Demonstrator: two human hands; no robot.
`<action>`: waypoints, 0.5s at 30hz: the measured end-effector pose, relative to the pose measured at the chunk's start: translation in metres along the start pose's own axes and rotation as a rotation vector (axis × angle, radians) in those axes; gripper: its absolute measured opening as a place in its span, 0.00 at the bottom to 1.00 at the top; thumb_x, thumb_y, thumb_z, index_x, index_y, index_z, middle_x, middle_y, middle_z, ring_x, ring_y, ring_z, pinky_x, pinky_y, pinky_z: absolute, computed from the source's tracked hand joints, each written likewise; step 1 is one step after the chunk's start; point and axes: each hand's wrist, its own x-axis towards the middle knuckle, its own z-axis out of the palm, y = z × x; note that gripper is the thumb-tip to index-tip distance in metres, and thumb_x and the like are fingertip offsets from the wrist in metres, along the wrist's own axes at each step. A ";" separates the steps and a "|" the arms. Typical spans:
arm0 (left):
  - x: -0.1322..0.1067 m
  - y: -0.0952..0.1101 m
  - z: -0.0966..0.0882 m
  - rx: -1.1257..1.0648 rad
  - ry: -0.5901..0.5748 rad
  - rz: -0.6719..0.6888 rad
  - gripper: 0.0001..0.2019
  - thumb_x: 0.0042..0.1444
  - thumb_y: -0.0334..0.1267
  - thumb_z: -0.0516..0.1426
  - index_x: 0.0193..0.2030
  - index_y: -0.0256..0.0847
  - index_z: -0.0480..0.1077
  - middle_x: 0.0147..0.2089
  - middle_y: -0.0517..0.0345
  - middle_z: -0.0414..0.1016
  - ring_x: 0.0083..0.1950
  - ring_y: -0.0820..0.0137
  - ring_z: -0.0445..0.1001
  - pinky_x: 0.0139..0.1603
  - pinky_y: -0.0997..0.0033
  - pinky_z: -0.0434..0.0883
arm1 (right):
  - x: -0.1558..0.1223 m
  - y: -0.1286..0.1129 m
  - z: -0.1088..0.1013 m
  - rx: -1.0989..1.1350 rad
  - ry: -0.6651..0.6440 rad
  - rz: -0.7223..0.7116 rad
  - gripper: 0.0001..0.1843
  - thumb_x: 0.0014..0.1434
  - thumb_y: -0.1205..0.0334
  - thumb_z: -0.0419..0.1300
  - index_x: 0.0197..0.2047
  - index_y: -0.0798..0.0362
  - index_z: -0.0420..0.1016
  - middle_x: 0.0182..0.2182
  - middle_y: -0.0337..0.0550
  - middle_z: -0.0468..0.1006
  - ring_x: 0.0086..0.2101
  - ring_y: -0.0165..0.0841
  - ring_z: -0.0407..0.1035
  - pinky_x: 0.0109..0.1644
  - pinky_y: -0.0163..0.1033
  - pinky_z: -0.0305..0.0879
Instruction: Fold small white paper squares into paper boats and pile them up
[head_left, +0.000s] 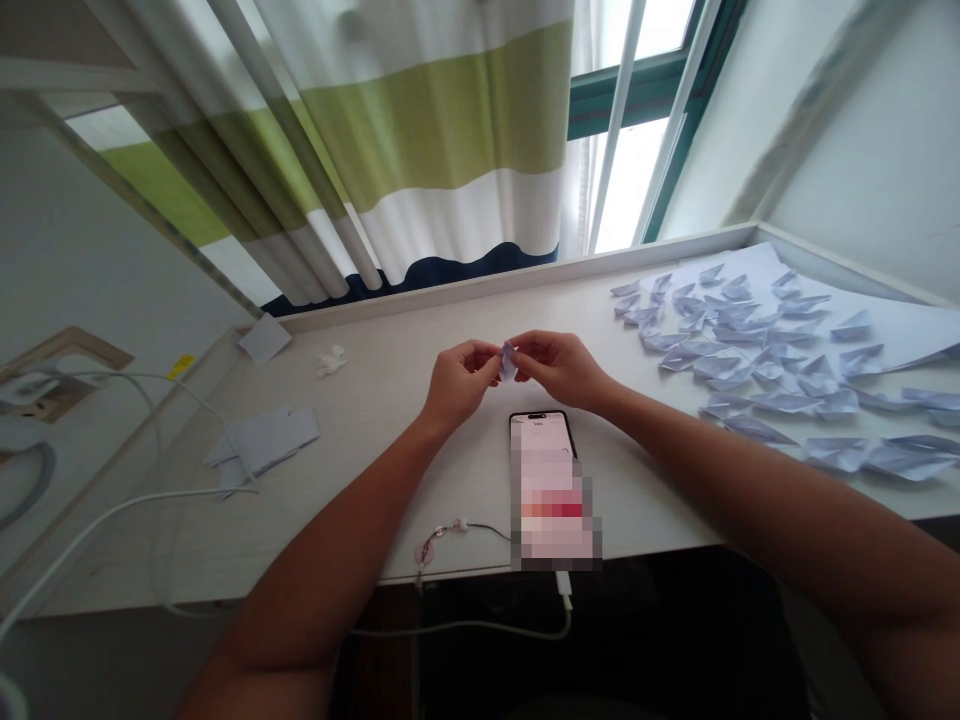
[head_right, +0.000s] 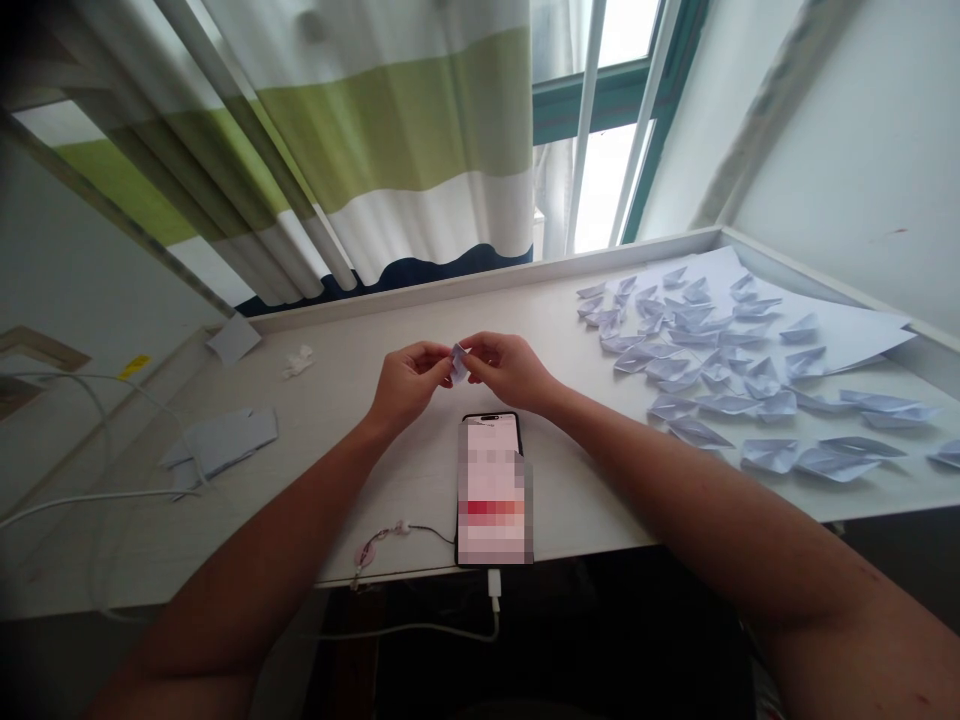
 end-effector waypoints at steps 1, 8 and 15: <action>-0.001 0.000 0.000 0.045 0.002 0.013 0.10 0.56 0.42 0.71 0.38 0.39 0.82 0.31 0.55 0.85 0.31 0.67 0.82 0.34 0.67 0.81 | 0.000 0.001 0.000 -0.031 0.002 0.001 0.17 0.65 0.47 0.71 0.46 0.52 0.85 0.35 0.46 0.88 0.32 0.37 0.81 0.40 0.47 0.80; -0.004 -0.001 0.002 0.184 -0.011 0.051 0.05 0.59 0.37 0.66 0.37 0.39 0.82 0.31 0.55 0.85 0.31 0.68 0.82 0.34 0.70 0.78 | -0.001 0.003 0.001 -0.203 -0.017 -0.001 0.11 0.67 0.55 0.67 0.47 0.53 0.84 0.30 0.42 0.85 0.28 0.36 0.80 0.36 0.43 0.76; -0.004 -0.003 0.002 0.318 -0.040 0.063 0.06 0.61 0.35 0.64 0.42 0.39 0.82 0.29 0.57 0.83 0.30 0.69 0.81 0.35 0.71 0.76 | -0.002 -0.006 0.005 -0.367 -0.017 0.019 0.10 0.65 0.64 0.64 0.49 0.55 0.83 0.24 0.36 0.80 0.25 0.32 0.75 0.34 0.38 0.68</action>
